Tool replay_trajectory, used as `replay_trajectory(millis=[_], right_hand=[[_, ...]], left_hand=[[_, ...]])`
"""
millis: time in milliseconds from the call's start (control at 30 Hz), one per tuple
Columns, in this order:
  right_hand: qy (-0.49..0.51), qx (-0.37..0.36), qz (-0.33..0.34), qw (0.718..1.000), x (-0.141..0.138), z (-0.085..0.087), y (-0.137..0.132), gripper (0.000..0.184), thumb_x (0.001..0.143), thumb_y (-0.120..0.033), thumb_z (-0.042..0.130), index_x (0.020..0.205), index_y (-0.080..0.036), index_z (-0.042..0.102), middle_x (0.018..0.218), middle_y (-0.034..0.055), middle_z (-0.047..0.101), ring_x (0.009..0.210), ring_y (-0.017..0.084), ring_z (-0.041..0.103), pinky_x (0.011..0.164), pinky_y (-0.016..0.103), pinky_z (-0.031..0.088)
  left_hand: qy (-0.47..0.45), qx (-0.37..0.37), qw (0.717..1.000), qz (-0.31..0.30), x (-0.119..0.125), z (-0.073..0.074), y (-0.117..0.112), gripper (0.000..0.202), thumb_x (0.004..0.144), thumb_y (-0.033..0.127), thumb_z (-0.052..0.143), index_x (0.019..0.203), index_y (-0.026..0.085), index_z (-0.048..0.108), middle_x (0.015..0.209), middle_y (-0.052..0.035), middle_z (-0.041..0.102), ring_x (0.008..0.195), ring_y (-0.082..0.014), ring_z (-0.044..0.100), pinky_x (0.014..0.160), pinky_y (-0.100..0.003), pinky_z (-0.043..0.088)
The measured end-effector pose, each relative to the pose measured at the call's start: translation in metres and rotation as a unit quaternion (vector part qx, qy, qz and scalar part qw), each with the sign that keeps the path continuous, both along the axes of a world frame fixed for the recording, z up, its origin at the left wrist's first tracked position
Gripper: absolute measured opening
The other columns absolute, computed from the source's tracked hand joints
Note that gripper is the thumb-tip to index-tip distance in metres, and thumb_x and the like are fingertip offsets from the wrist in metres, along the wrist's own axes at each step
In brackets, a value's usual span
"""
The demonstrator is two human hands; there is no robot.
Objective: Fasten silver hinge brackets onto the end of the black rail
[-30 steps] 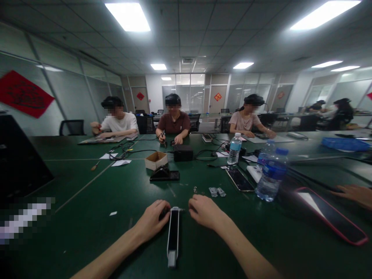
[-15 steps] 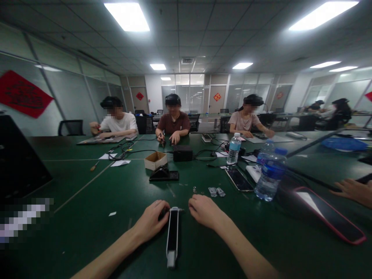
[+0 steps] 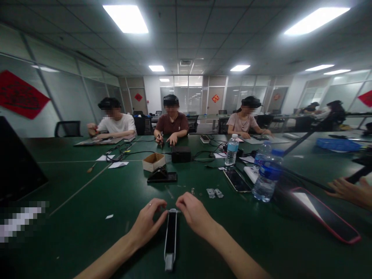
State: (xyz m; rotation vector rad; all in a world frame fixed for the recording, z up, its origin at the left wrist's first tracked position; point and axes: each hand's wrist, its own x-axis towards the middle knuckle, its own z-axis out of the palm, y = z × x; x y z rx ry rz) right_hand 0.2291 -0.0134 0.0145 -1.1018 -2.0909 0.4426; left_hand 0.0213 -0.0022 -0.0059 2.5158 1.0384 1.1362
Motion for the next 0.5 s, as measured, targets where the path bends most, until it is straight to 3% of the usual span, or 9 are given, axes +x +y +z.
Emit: replay_trajectory(millis=[133, 300, 500], right_hand=[[0.082, -0.031, 0.042, 0.995, -0.015, -0.004, -0.008, 0.024, 0.095, -0.035, 0.043, 0.085, -0.018, 0.056, 0.081, 0.0019, 0.055, 0.073, 0.015, 0.053, 0.068, 0.027, 0.043], [0.147, -0.067, 0.045, 0.986, -0.023, -0.010, -0.009, 0.034, 0.093, -0.047, 0.047, 0.082, -0.018, 0.060, 0.078, 0.0015, 0.057, 0.073, 0.015, 0.053, 0.068, 0.026, 0.042], [0.117, -0.056, 0.029, 0.991, -0.015, -0.007, -0.004, 0.027, 0.088, -0.043, 0.056, 0.080, -0.018, 0.061, 0.078, 0.0011, 0.058, 0.073, 0.015, 0.054, 0.067, 0.027, 0.044]], left_hand=[[-0.050, 0.072, 0.994, -0.065, 0.005, 0.000, -0.004, 0.008, 0.096, 0.022, 0.046, 0.096, 0.019, 0.054, 0.085, -0.0029, 0.060, 0.074, -0.0147, 0.060, 0.066, -0.023, 0.052], [-0.082, 0.122, 0.985, -0.093, 0.003, -0.001, -0.002, 0.009, 0.098, 0.021, 0.048, 0.099, 0.019, 0.057, 0.083, -0.0024, 0.061, 0.072, -0.0129, 0.061, 0.065, -0.020, 0.052], [-0.051, 0.122, 0.984, -0.122, -0.003, 0.001, 0.001, 0.010, 0.096, 0.020, 0.051, 0.103, 0.019, 0.057, 0.088, -0.0043, 0.063, 0.078, -0.0141, 0.062, 0.069, -0.021, 0.053]])
